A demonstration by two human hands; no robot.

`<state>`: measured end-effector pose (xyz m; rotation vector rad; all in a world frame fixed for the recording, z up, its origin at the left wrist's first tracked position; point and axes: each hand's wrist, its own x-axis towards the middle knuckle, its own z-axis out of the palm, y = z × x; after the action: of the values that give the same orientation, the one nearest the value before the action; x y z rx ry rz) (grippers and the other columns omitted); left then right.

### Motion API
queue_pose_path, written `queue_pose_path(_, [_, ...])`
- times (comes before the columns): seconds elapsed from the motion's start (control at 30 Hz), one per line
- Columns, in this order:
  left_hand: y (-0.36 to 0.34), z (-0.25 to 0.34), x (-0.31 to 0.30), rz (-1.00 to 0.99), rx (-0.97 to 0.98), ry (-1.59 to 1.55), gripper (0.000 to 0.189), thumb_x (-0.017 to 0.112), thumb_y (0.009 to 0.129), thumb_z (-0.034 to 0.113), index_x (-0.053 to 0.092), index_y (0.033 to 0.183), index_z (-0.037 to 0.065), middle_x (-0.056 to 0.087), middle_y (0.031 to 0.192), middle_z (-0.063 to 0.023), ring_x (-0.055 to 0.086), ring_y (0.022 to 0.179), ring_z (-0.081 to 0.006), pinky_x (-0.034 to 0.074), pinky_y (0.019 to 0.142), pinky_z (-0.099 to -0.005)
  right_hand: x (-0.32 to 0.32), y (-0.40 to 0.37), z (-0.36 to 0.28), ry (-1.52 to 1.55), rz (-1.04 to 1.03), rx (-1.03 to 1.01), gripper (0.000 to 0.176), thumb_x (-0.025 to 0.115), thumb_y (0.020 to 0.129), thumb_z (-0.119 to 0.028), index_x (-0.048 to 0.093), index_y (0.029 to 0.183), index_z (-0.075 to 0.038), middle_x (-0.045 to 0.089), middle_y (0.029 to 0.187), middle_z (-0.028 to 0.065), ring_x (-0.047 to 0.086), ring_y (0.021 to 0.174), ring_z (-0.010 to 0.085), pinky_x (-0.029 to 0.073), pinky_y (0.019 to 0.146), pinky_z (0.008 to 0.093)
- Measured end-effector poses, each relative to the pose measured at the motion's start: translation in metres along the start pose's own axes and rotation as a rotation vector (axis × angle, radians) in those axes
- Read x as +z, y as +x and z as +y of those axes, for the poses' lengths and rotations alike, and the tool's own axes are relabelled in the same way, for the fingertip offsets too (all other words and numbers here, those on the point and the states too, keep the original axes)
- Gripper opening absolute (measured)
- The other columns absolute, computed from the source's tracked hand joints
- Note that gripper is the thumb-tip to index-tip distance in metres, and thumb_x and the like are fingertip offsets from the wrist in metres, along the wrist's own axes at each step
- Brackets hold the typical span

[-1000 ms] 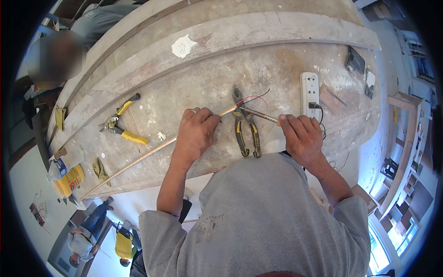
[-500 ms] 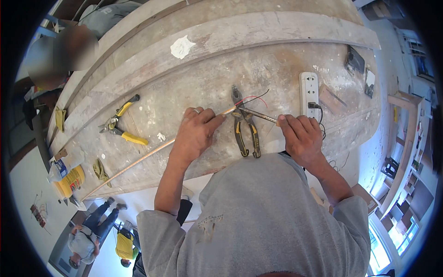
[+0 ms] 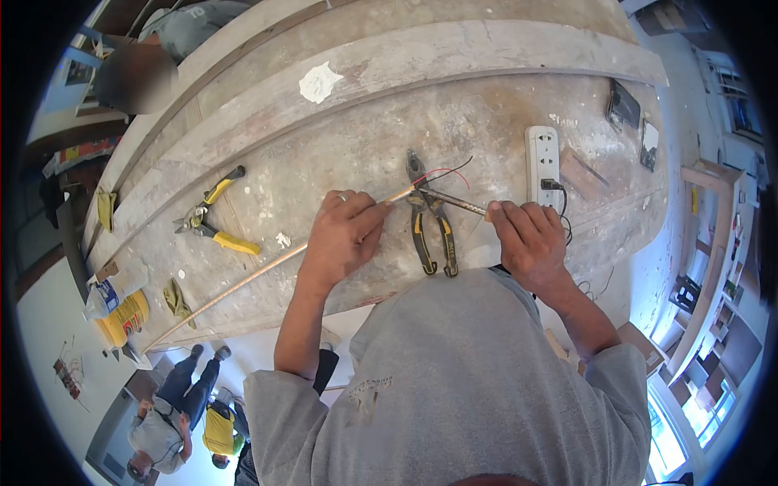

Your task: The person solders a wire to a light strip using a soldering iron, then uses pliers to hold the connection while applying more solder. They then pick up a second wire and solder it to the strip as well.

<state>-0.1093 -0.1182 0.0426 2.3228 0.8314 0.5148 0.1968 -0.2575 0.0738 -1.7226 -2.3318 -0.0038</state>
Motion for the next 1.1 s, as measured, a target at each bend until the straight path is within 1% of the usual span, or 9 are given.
queue_pose_path(0.33, [-0.001,-0.004,0.008,0.063,0.031,-0.002,0.035,0.080,0.081,-0.002,0.082,0.114,0.009,0.073,0.092,-0.0054,0.068,0.085,-0.0267,0.051,0.081,-0.0403,0.000,0.001,0.001,0.012,0.000,0.001,0.048,0.070,0.080,-0.004,0.075,0.127,0.004,0.073,0.114,0.0118,0.063,0.090,0.0224,0.045,0.075,0.0381])
queue_pose_path(0.57, [-0.003,-0.005,0.011,0.059,0.025,0.016,0.035,0.080,0.080,-0.002,0.082,0.114,0.009,0.072,0.091,-0.0053,0.067,0.084,-0.0266,0.050,0.080,-0.0403,0.001,0.001,0.001,0.010,0.005,-0.001,0.047,0.070,0.080,-0.004,0.075,0.126,0.005,0.073,0.114,0.0119,0.062,0.088,0.0220,0.045,0.073,0.0378])
queue_pose_path(0.73, [-0.004,-0.005,0.012,0.042,-0.002,0.030,0.032,0.080,0.081,0.001,0.081,0.112,0.009,0.069,0.087,-0.0053,0.063,0.077,-0.0269,0.048,0.077,-0.0412,0.001,0.001,0.001,0.007,0.008,-0.007,0.048,0.070,0.079,-0.003,0.074,0.127,0.005,0.073,0.114,0.0124,0.062,0.088,0.0220,0.044,0.072,0.0375])
queue_pose_path(0.93, [-0.001,-0.003,0.014,0.016,-0.041,0.054,0.024,0.080,0.084,0.005,0.080,0.107,0.009,0.065,0.082,-0.0066,0.062,0.075,-0.0276,0.045,0.073,-0.0416,0.001,0.001,0.001,0.005,0.017,-0.009,0.047,0.071,0.081,-0.004,0.075,0.127,0.005,0.073,0.114,0.0122,0.062,0.088,0.0219,0.044,0.072,0.0374])
queue_pose_path(1.1, [0.003,-0.003,0.011,0.000,-0.034,0.051,0.023,0.080,0.085,0.005,0.079,0.107,0.010,0.063,0.078,-0.0067,0.061,0.072,-0.0286,0.045,0.073,-0.0416,-0.001,0.002,0.000,0.005,0.004,-0.008,0.046,0.071,0.082,-0.004,0.074,0.127,0.005,0.073,0.114,0.0121,0.062,0.088,0.0218,0.045,0.073,0.0375])
